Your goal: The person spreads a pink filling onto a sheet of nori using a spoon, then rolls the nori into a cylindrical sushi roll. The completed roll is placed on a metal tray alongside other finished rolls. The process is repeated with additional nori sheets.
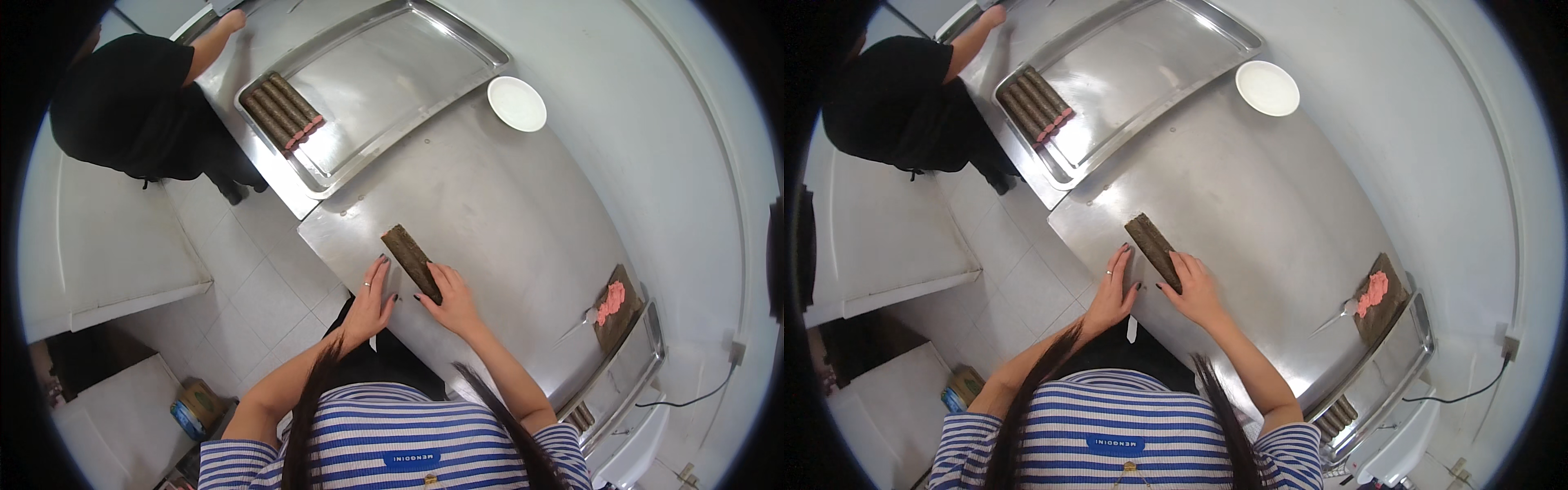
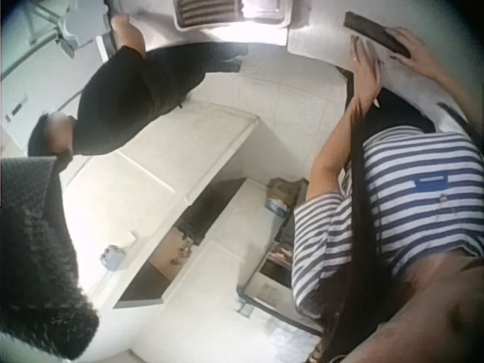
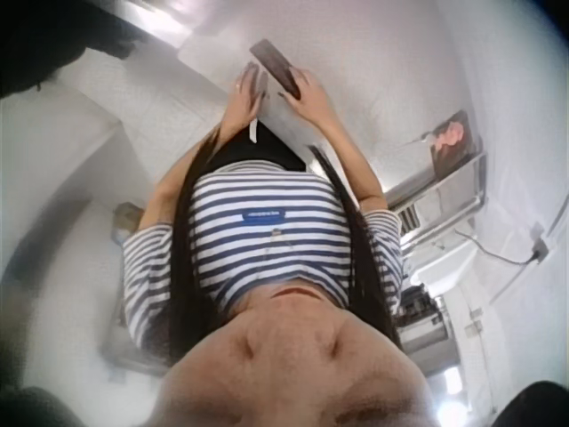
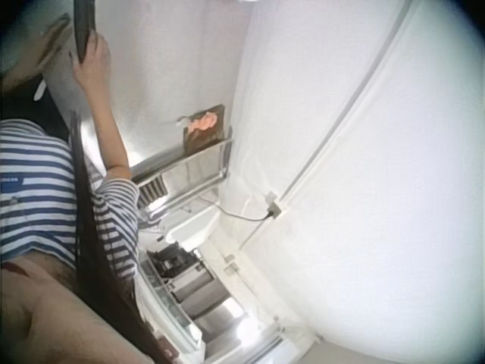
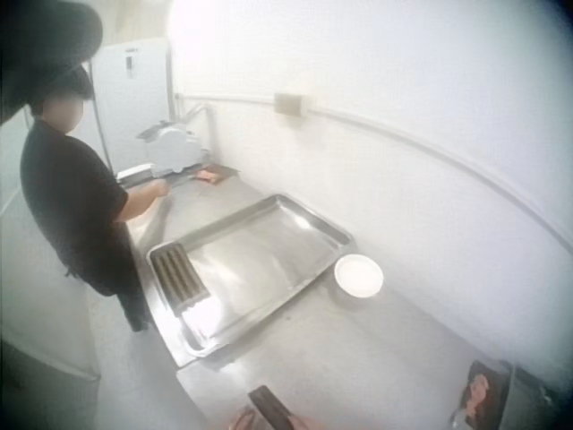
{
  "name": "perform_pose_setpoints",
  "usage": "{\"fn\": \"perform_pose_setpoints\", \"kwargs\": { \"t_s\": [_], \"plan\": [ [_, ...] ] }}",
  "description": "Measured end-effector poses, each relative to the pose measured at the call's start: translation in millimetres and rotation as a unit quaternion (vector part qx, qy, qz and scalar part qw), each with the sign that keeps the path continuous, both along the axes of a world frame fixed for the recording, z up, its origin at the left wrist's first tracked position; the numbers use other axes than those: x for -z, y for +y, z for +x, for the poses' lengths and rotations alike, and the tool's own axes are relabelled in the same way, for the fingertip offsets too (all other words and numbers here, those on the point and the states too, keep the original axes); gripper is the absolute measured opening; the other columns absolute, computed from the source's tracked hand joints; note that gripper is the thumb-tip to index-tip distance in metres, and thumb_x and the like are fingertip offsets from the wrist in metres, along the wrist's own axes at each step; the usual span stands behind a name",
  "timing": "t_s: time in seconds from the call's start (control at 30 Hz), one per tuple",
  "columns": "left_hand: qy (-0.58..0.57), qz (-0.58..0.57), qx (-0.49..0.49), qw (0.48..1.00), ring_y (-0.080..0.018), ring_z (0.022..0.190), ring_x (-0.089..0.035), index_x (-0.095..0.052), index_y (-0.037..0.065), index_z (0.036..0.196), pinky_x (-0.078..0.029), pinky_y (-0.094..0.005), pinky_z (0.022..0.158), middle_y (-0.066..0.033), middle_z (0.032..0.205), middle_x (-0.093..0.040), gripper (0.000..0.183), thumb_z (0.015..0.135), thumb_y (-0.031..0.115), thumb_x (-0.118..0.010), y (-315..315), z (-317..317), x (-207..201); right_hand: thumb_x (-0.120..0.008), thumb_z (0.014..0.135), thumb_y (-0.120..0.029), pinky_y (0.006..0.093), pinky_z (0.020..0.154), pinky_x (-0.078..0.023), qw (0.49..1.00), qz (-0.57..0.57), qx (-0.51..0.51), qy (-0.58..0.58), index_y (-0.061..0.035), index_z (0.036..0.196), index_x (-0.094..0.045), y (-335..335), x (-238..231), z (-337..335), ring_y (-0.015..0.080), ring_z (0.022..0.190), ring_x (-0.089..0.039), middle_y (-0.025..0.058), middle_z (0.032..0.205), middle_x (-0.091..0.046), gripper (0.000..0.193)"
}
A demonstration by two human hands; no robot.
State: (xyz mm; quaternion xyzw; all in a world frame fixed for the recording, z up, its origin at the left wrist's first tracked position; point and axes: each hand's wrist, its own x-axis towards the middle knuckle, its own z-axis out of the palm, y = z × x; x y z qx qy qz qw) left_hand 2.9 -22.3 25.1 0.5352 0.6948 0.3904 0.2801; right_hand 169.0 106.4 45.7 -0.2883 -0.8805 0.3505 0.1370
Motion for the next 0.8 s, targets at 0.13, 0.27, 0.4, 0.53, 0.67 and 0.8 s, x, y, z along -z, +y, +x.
{"fn": "perform_pose_setpoints", "kwargs": {
  "t_s": [0.13, 0.27, 0.4, 0.53, 0.67, 0.8],
  "plan": [
    [-0.064, 0.012, -0.021, 0.998, -0.0400, 0.133, -0.034, -0.021, -0.003, 0.143, -0.032, -0.0430, 0.109, -0.0248, 0.148, -0.022, 0.070, 0.083, -0.003, -0.056, 19, 17, -10, -0.067, 0.079, -0.012, 0.0412, 0.092, -0.045, 0.999, -0.002, 0.047, 0.021, 0.0022, 0.128, -0.048, -8, 15, -17, 0.0348, 0.110, -0.052, 0.0177, 0.122, -0.051, 0.055],
    [-0.019, 0.079, -0.037, 0.996, -0.0397, 0.132, -0.037, -0.026, -0.001, 0.142, -0.035, -0.0418, 0.107, -0.0236, 0.149, -0.023, 0.065, 0.083, -0.003, -0.053, 60, 0, 11, -0.065, 0.078, -0.009, 0.0411, 0.092, -0.046, 0.992, -0.015, 0.110, 0.055, 0.0030, 0.128, -0.048, 11, 27, -45, 0.0351, 0.110, -0.052, 0.0173, 0.120, -0.052, 0.054],
    [0.008, 0.045, -0.036, 0.998, -0.0397, 0.133, -0.035, -0.035, 0.005, 0.141, -0.035, -0.0424, 0.107, -0.0192, 0.151, -0.024, 0.060, 0.084, -0.003, -0.051, 110, -36, 1, -0.062, 0.079, -0.008, 0.0409, 0.092, -0.045, 0.980, -0.016, 0.189, 0.061, 0.0034, 0.127, -0.049, 51, 21, -89, 0.0355, 0.108, -0.053, 0.0174, 0.118, -0.054, 0.051],
    [0.051, 0.055, -0.020, 0.997, -0.0388, 0.134, -0.034, -0.037, 0.007, 0.140, -0.035, -0.0422, 0.107, -0.0162, 0.152, -0.024, 0.056, 0.086, 0.003, -0.052, 133, -55, 10, -0.062, 0.081, -0.016, 0.0425, 0.100, -0.040, 0.979, 0.023, 0.197, 0.041, -0.0009, 0.128, -0.051, 99, 24, -101, 0.0346, 0.115, -0.052, 0.0175, 0.127, -0.054, 0.050],
    [0.124, 0.039, 0.014, 0.991, -0.0375, 0.134, -0.033, -0.039, 0.006, 0.139, -0.035, -0.0417, 0.107, -0.0169, 0.151, -0.025, 0.054, 0.089, 0.015, -0.057, 135, -49, 11, -0.060, 0.086, -0.027, 0.0498, 0.108, -0.030, 0.946, 0.171, 0.275, 0.029, -0.0041, 0.132, -0.049, 215, 5, -69, 0.0335, 0.127, -0.044, 0.0152, 0.134, -0.051, 0.053],
    [0.137, 0.053, 0.021, 0.989, -0.0382, 0.135, -0.033, -0.038, 0.006, 0.139, -0.034, -0.0419, 0.108, -0.0187, 0.150, -0.025, 0.056, 0.089, 0.019, -0.059, 135, -51, 11, -0.051, 0.091, -0.044, 0.0574, 0.110, -0.022, 0.913, 0.295, 0.252, -0.125, -0.0079, 0.132, -0.052, 303, -7, -64, 0.0316, 0.135, -0.036, 0.0086, 0.139, -0.049, 0.055]
  ]
}}
